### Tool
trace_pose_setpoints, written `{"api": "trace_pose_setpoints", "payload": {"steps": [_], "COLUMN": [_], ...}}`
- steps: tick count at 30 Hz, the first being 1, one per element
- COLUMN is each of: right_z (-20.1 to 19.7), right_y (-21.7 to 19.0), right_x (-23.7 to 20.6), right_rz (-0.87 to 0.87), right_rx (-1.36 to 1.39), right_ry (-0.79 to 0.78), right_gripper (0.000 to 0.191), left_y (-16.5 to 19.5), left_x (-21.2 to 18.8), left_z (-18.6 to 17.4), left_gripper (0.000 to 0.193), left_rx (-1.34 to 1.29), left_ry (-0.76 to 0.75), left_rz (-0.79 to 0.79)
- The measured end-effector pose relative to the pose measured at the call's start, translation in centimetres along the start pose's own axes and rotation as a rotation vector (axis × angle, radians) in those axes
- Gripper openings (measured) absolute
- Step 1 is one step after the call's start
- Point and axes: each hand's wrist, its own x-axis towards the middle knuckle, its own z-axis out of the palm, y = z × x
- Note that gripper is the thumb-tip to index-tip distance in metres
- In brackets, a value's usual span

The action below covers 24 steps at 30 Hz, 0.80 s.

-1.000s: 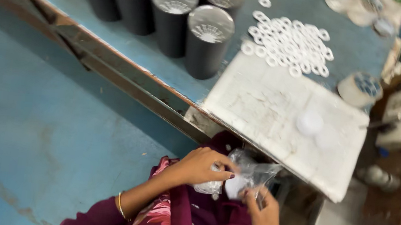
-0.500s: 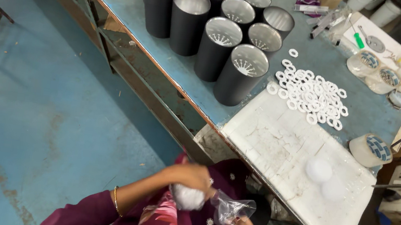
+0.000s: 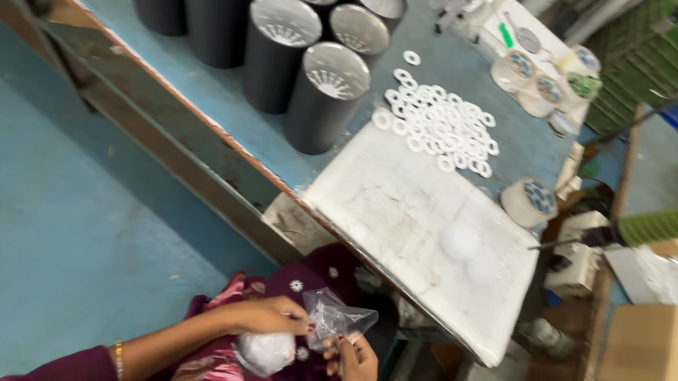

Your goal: The person sits at a factory workbench and packs white plastic caps and small plastic components into clear plastic bags one at a time, sealing each bag and placing the filled bags on the bench and into a cardboard box.

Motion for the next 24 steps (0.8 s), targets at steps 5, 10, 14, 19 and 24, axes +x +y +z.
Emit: {"api": "trace_pose_setpoints", "payload": {"steps": [5,10,14,19,24], "right_z": [-0.9,-1.6,-2.7,-2.4,-2.0], "right_y": [1.6,2.0,2.0,2.4,1.8], "right_x": [1.6,2.5,1.9,1.2,3.0], "right_rz": [0.024,0.045,0.062,-0.056,0.092], "right_rx": [-0.076,-0.255,-0.368,0.095,-0.053], "right_ry": [-0.149,-0.169,-0.364,-0.487,-0.101], "right_gripper": [0.017,0.016,0.013,0.017,0.024], "left_y": [3.5,5.0,4.6,3.7,3.2], "left_x": [-0.7,-0.7,0.5,2.6,2.3], "left_z": [-1.9,-4.6,-6.1,-4.9,-3.1], "left_gripper": [0.028,0.034,0.039,0.040,0.074], "left_rx": [0.409,0.244,-0.215,-0.446,0.359], "left_ry": [0.018,-0.083,0.096,0.413,0.183], "left_rz": [-0.288,-0.156,0.124,0.180,-0.189]}}
